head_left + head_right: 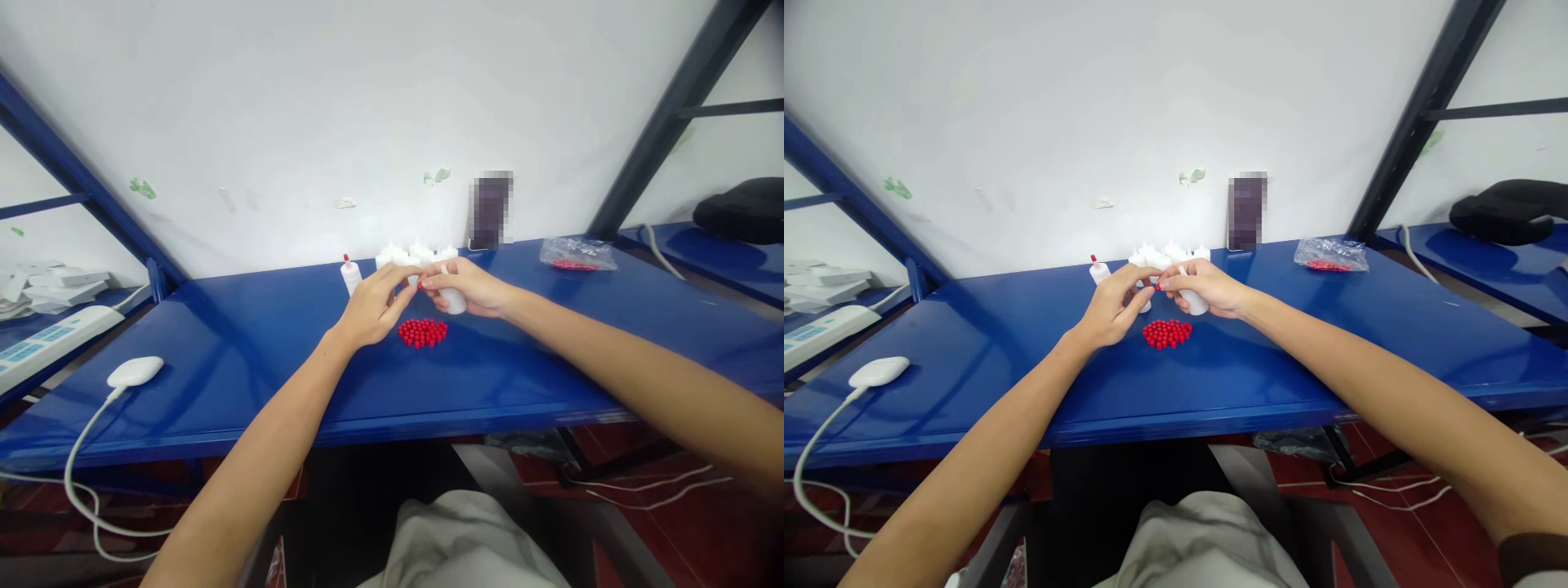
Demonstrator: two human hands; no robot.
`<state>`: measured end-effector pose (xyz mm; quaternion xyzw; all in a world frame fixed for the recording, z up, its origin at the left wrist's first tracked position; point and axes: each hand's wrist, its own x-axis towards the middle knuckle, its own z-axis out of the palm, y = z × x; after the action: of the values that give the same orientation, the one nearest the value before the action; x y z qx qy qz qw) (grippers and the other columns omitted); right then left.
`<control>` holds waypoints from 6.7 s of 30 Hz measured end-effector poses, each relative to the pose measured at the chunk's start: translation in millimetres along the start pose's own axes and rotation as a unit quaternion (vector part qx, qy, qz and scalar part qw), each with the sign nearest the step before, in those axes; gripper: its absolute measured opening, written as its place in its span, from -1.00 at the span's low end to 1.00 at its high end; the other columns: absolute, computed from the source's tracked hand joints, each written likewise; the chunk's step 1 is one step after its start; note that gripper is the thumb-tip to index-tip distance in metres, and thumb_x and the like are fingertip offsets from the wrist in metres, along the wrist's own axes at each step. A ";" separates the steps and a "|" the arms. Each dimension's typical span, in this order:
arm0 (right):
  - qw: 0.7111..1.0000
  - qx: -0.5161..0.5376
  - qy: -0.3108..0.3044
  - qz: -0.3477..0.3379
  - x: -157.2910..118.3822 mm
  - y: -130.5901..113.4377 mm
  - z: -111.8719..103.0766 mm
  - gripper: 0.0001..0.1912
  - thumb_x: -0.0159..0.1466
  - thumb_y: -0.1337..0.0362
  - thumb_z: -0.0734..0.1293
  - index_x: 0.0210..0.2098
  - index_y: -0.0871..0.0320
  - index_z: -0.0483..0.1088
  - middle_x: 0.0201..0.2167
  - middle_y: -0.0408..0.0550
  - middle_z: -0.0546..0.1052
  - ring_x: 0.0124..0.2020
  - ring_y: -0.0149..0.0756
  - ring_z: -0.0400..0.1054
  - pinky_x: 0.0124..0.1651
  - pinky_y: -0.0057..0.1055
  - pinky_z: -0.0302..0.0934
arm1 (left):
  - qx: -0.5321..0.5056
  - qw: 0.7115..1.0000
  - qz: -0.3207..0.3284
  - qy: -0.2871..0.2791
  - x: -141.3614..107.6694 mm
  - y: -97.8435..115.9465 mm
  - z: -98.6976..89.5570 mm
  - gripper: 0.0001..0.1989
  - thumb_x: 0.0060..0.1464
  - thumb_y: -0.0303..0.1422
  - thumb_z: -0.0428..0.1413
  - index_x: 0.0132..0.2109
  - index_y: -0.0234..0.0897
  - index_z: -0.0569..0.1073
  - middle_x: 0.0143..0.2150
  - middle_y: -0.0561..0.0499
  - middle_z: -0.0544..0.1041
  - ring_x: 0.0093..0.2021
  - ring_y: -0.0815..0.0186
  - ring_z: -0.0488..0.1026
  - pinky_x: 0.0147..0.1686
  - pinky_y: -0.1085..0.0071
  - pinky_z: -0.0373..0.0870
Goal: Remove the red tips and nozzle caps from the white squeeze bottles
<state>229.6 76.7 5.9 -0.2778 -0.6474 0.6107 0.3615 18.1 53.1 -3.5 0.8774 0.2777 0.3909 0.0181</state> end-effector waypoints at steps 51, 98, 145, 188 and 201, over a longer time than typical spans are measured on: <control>0.862 -0.470 0.064 -0.179 -13.7 8.9 11.4 -0.69 0.36 0.09 0.18 -0.33 0.15 0.41 -0.45 -0.15 0.44 -0.44 -0.37 0.19 -0.32 -0.39 -0.03 | 0.037 0.998 0.006 -0.049 1.2 7.6 11.6 -0.85 0.30 -0.42 -0.01 -0.08 -0.27 0.45 -0.24 -0.02 0.55 -0.32 0.33 0.44 -0.30 0.40 0.33; 0.896 -0.417 0.094 -0.117 -4.4 9.4 1.2 -0.75 0.23 0.18 0.24 -0.42 0.20 0.45 -0.57 -0.15 0.39 -0.49 -0.37 0.23 -0.33 -0.39 0.05 | 0.153 0.949 -0.274 0.003 -2.0 -15.2 10.7 -0.73 0.28 -0.15 0.01 -0.30 -0.23 0.32 -0.53 0.07 0.38 -0.51 0.30 0.31 -0.45 0.41 0.07; 0.828 -0.541 0.099 -0.112 0.7 23.5 -15.2 -0.69 0.31 0.24 0.17 0.00 0.22 0.30 -0.27 0.05 0.50 -0.30 -0.19 0.34 -0.18 -0.32 0.15 | 0.079 0.972 -0.039 -0.217 2.3 -1.7 6.9 -0.63 0.14 -0.46 -0.04 -0.07 -0.29 0.63 -0.07 -0.07 0.64 -0.10 0.16 0.56 0.00 0.21 0.47; 0.868 -0.481 0.017 -0.126 -5.5 14.6 1.3 -0.78 0.27 0.26 0.18 -0.30 0.19 0.44 -0.35 -0.04 0.50 -0.32 -0.27 0.31 -0.20 -0.36 0.12 | 0.018 0.998 -0.059 0.008 0.8 -0.2 9.7 -0.85 0.22 -0.45 0.11 -0.08 -0.26 0.51 -0.20 0.02 0.62 -0.42 0.42 0.43 -0.29 0.43 0.39; 0.923 -0.349 0.000 -0.162 -4.9 22.2 -1.4 -0.65 0.32 0.12 0.20 -0.24 0.24 0.52 -0.39 -0.08 0.49 -0.36 -0.29 0.29 -0.23 -0.38 0.13 | 0.004 0.997 0.004 0.083 1.8 0.3 16.7 -0.88 0.20 -0.49 0.14 -0.15 -0.27 0.55 -0.32 0.03 0.59 -0.48 0.43 0.37 -0.39 0.46 0.35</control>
<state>231.8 75.8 -16.7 -0.2777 -0.8555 0.2793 0.3361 30.9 56.8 -13.8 0.8431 0.2768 0.4610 -0.0101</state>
